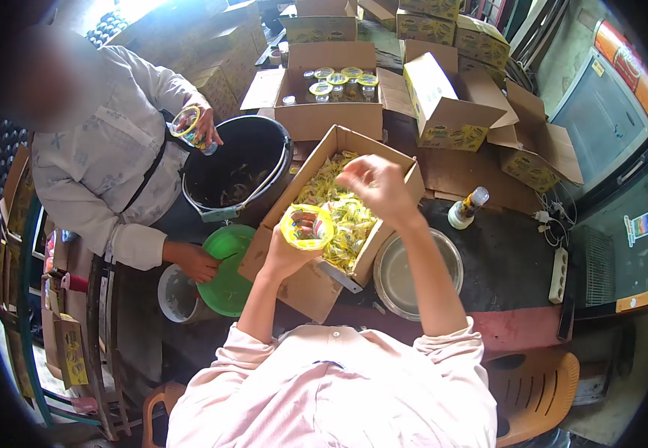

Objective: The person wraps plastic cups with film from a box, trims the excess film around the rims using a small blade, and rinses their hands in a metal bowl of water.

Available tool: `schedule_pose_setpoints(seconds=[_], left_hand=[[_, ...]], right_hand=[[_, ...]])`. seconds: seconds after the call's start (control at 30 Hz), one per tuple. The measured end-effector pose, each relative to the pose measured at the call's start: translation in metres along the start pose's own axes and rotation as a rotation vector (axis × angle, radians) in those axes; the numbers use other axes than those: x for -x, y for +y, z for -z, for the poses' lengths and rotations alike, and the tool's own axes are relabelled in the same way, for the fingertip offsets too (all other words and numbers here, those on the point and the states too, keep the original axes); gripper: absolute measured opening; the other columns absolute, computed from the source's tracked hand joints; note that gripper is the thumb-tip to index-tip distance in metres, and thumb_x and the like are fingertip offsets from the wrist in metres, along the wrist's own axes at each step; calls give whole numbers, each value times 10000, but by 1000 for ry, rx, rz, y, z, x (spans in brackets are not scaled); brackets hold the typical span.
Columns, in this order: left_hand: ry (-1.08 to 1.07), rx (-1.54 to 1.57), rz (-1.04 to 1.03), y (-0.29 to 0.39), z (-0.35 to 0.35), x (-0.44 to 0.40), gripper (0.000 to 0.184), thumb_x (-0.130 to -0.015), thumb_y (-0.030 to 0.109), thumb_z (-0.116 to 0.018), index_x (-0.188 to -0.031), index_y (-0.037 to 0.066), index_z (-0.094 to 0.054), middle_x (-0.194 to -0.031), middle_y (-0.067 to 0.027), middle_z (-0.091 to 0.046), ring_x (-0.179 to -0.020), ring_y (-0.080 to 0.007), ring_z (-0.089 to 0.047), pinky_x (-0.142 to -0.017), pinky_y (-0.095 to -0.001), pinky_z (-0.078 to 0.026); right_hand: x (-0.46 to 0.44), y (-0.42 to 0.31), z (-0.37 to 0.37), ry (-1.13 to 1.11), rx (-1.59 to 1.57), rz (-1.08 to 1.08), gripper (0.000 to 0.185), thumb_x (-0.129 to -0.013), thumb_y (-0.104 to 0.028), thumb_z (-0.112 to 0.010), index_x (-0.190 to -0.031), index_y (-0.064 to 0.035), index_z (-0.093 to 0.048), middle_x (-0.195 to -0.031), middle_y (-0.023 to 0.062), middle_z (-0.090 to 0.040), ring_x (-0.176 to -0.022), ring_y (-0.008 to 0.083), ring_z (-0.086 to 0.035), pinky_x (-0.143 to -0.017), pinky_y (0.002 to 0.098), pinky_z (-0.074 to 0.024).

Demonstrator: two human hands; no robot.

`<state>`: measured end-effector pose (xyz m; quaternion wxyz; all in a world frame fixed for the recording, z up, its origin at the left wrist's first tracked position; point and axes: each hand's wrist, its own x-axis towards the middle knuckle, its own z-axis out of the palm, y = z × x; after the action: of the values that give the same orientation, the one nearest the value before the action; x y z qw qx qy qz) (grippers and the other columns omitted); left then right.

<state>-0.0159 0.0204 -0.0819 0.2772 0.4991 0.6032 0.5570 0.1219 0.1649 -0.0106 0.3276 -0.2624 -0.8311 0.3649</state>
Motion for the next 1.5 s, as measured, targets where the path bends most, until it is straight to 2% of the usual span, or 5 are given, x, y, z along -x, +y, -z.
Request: schedule_pose_setpoints(seconds=[0.2, 0.63, 0.87, 1.13, 1.5], left_hand=[[8, -126, -35, 9, -9, -8, 417, -567, 90, -737, -932, 19, -549, -830, -81, -593, -750, -173, -596, -690, -286, -482], [268, -158, -71, -10, -31, -1, 477, -592, 63, -741, -987, 25, -477, -831, -78, -581, -762, -196, -600, -700, -299, -490], [218, -206, -102, -16, -27, 2, 574, -622, 87, -726, -1086, 26, -392, -972, -113, -523, -918, -243, -536, -821, -333, -430], [134, -326, -133, -25, -23, 10, 673, -661, 89, -672, -1210, 21, -289, -1152, -178, -365, -1125, -362, -356, -959, -422, -304], [-35, -193, -106, -5, -8, -6, 408, -608, 106, -697, -951, -5, -505, -890, -108, -557, -838, -171, -561, -749, -298, -451]], right_hand=[[4, 2, -37, -93, 90, 391, 176, -706, -164, -706, -784, -17, -649, -715, 94, -580, -661, 203, -589, -604, 308, -472], [-16, 74, -73, 442, -30, -186, 68, -727, -80, -650, -729, -14, -662, -612, 93, -621, -522, 145, -571, -528, 269, -448], [6, 83, -63, -158, 349, -71, 178, -775, -241, -615, -840, -95, -692, -802, 144, -596, -771, 291, -573, -708, 349, -456], [14, 18, -49, -52, -3, 191, 206, -685, -211, -710, -743, -34, -623, -726, 93, -574, -662, 216, -569, -611, 325, -453], [15, 10, -54, -127, 312, 506, 91, -692, -109, -640, -739, -63, -577, -717, 59, -552, -694, 233, -552, -666, 335, -428]])
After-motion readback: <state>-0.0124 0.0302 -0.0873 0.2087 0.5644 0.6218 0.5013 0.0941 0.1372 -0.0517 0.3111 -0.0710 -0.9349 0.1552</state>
